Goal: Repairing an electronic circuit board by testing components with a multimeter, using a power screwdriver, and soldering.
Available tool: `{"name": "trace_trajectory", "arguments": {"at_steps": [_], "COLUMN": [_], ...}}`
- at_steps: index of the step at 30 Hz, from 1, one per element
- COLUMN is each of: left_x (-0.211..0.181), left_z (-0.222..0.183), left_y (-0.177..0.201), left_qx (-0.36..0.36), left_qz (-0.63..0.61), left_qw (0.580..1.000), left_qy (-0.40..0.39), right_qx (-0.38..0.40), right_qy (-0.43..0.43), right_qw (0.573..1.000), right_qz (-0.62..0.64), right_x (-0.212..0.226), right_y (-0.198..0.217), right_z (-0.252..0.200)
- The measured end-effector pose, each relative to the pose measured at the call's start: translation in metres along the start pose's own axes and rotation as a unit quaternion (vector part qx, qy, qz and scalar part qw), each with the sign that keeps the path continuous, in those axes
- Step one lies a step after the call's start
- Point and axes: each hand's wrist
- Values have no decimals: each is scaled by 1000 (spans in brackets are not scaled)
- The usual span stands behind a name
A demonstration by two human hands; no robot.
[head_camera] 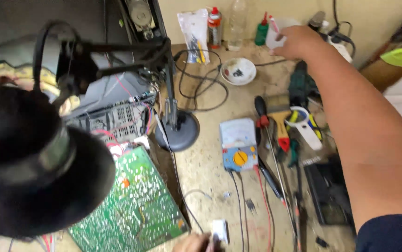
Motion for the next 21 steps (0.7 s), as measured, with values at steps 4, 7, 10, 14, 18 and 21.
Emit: {"name": "trace_trajectory", "arguments": {"at_steps": [4, 7, 10, 14, 18, 21], "left_x": [-50, -43, -46, -42, -37, -39], "left_z": [23, 21, 22, 20, 21, 24], "left_y": [69, 70, 73, 68, 60, 54], "left_qx": [-201, -180, -218, -250, -232, -294], "left_qz": [-171, -188, -192, -198, -210, -226], "left_qw": [954, 943, 934, 926, 931, 911], "left_qy": [-140, -209, -210, -203, -189, -181], "right_qx": [65, 4, -17, 112, 74, -35], "right_qy": [-15, 26, -47, -33, -6, 50], "right_qw": [998, 998, 978, 977, 986, 986], "right_qz": [-5, 61, 205, 176, 150, 156], "right_x": [75, 116, 171, 189, 168, 144], "right_y": [67, 93, 118, 61, -19, -83], "right_z": [-102, -178, -268, -346, -405, -425]}}
Point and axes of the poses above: each hand's wrist, its own z-axis towards the middle knuckle, its own y-axis out of the back of the hand, x = y × z, and after that the axes turned 6 degrees about -x, right-handed
